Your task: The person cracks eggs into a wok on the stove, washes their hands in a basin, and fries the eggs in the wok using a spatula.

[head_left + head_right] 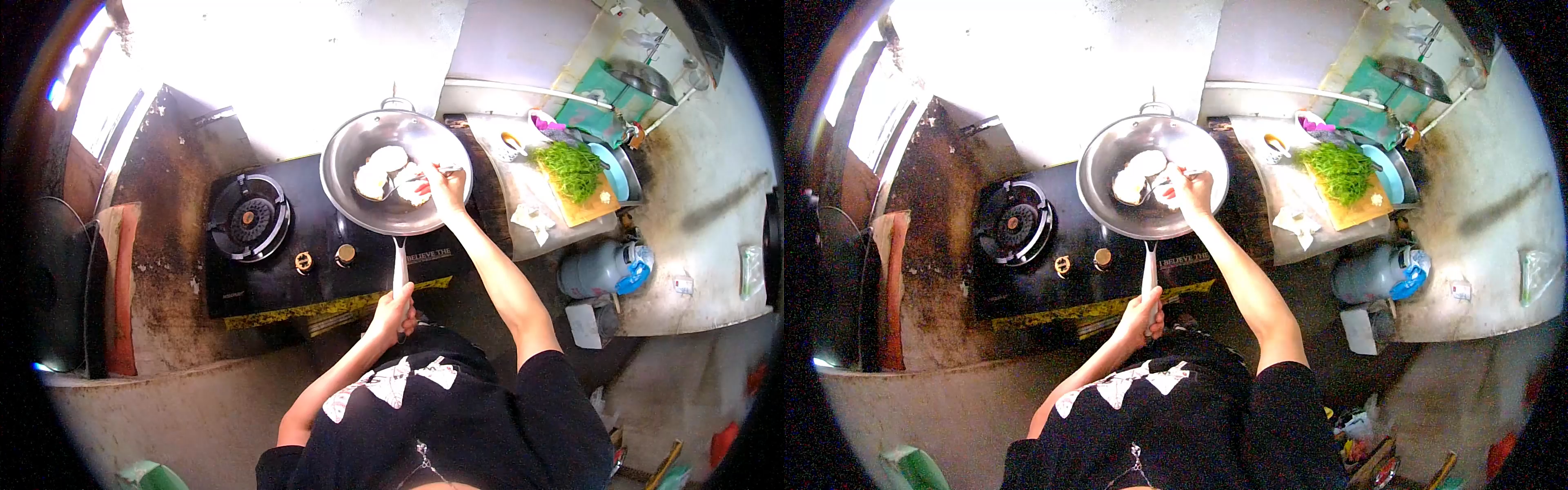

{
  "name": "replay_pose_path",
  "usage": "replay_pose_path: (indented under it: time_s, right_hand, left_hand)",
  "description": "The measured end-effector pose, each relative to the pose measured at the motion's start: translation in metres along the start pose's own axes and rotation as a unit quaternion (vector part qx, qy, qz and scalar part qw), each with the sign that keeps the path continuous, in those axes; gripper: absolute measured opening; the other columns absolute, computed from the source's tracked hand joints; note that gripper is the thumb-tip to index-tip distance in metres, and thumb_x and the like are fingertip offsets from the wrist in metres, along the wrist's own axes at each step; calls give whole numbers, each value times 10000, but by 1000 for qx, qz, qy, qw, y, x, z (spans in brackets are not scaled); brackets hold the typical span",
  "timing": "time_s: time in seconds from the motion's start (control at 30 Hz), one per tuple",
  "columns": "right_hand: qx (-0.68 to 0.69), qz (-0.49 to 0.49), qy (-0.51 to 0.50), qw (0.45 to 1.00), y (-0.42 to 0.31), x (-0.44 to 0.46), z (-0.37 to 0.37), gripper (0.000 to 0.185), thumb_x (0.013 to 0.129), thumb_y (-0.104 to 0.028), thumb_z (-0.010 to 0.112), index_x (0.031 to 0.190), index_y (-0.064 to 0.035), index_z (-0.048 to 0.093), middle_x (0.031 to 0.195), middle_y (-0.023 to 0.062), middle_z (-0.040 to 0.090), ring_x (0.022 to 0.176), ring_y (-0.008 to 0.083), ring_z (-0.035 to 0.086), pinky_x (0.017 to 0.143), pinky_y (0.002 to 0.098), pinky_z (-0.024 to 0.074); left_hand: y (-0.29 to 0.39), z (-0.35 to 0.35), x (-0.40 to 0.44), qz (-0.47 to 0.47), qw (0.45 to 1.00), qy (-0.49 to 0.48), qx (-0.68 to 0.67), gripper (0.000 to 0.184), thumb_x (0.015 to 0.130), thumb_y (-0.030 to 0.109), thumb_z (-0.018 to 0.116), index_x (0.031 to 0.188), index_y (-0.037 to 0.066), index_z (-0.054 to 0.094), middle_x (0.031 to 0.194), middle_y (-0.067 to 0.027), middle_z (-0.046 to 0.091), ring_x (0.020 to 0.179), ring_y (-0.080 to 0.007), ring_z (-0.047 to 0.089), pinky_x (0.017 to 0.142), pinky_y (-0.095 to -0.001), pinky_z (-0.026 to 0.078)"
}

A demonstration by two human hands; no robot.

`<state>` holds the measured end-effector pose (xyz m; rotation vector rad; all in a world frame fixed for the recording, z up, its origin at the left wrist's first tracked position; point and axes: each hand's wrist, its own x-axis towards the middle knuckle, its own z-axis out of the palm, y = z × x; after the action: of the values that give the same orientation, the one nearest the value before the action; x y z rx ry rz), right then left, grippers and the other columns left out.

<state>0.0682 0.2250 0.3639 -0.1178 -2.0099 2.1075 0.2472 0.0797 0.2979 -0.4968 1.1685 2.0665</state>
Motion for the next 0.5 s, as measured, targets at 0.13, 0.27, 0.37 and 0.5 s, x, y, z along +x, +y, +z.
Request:
replay_pose_path:
  time_s: [0.13,0.27,0.37,0.5]
  right_hand:
    - [28,-3,-7,1000,2,10,0,186,833,-129,568,767,36,622,663,117,636,452,162,602,361,234,469]
    - [-23,-2,-28,999,-6,7,0,205,844,-150,569,775,35,626,645,101,627,464,163,612,366,234,479]
    - [-51,-51,-65,995,-14,0,-3,219,850,-165,575,789,38,628,637,90,621,473,162,618,370,231,486]
    - [-36,-70,-59,995,-18,-2,-3,224,836,-168,595,722,18,644,549,82,610,434,117,596,347,210,450]
  left_hand:
    - [2,1,0,-6,1000,11,11,359,863,415,555,788,92,416,542,-25,428,370,-129,381,331,-286,297]
    - [3,2,-2,-9,1000,8,10,357,864,413,554,784,95,412,538,-25,427,370,-129,378,332,-283,294]
    - [4,2,-4,-8,1000,9,6,356,865,406,553,786,89,412,536,-28,425,365,-128,380,328,-280,299]
    - [3,2,-4,-2,1000,14,14,356,866,405,553,788,86,413,534,-30,424,360,-125,382,325,-276,308]
